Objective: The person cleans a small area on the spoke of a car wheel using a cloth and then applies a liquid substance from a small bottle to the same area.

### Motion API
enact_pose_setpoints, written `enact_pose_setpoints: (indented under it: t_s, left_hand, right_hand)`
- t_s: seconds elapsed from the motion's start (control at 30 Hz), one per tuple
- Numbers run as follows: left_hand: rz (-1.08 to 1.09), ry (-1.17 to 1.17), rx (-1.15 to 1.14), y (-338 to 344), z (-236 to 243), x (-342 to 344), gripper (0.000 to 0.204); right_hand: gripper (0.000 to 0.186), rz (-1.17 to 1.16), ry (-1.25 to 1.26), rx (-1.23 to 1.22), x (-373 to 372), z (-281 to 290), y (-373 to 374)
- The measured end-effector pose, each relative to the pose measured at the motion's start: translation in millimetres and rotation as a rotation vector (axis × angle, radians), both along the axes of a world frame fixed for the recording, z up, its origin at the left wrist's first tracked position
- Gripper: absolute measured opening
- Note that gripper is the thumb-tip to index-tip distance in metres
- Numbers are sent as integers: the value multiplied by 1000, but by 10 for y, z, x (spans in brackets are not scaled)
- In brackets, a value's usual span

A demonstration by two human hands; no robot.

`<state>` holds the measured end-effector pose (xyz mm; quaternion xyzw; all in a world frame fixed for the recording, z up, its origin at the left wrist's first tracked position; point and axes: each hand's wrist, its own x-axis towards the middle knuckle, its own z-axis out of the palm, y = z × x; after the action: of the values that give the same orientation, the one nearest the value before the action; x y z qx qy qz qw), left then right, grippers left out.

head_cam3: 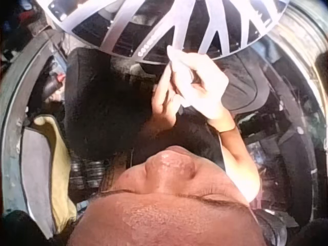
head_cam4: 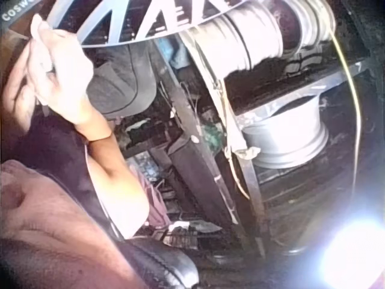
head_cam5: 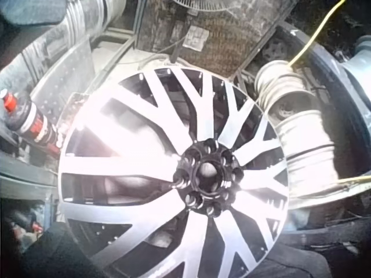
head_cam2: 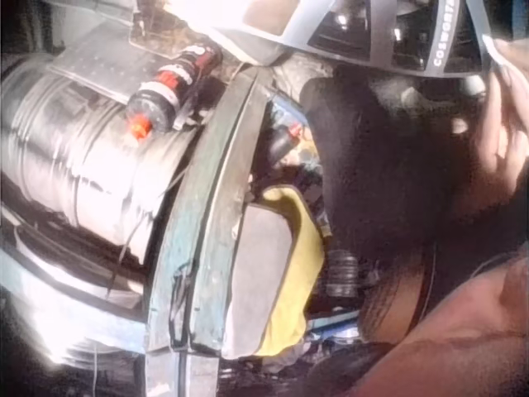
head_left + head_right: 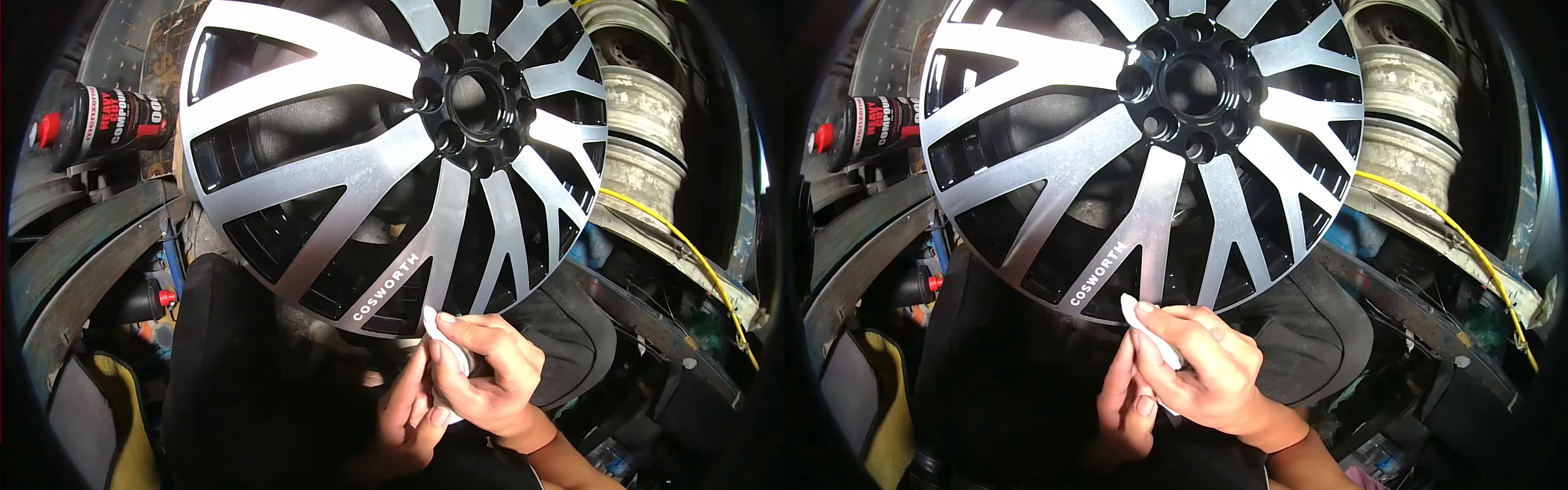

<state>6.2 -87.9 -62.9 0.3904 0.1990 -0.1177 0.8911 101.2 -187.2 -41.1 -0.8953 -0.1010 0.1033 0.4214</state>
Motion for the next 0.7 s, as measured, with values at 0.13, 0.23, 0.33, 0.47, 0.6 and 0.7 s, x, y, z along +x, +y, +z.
enact_pose_setpoints:
  t_s: [0.13, 0.23, 0.33, 0.47, 0.6, 0.7]
  left_hand:
    - [32, 9, -121, -31, -44, 7, 67]
    - [62, -28, -162, -61, -58, 27, 68]
    - [64, -1, -165, -58, -112, -17, 69]
    - [69, 45, -214, -25, -120, -12, 69]
    - [50, 100, -257, -18, -111, 14, 70]
    - [51, 119, -267, 0, -97, 37, 70]
  right_hand:
    - [28, 14, -81, -133, 47, -79, 97]
    - [27, 16, -69, -216, 114, -23, 115]
    - [19, 30, -37, -228, 128, -58, 141]
    - [19, 75, -79, -228, 162, -110, 174]
    - [22, 80, -82, -230, 164, -105, 145]
    - [21, 62, -52, -244, 169, -96, 174]
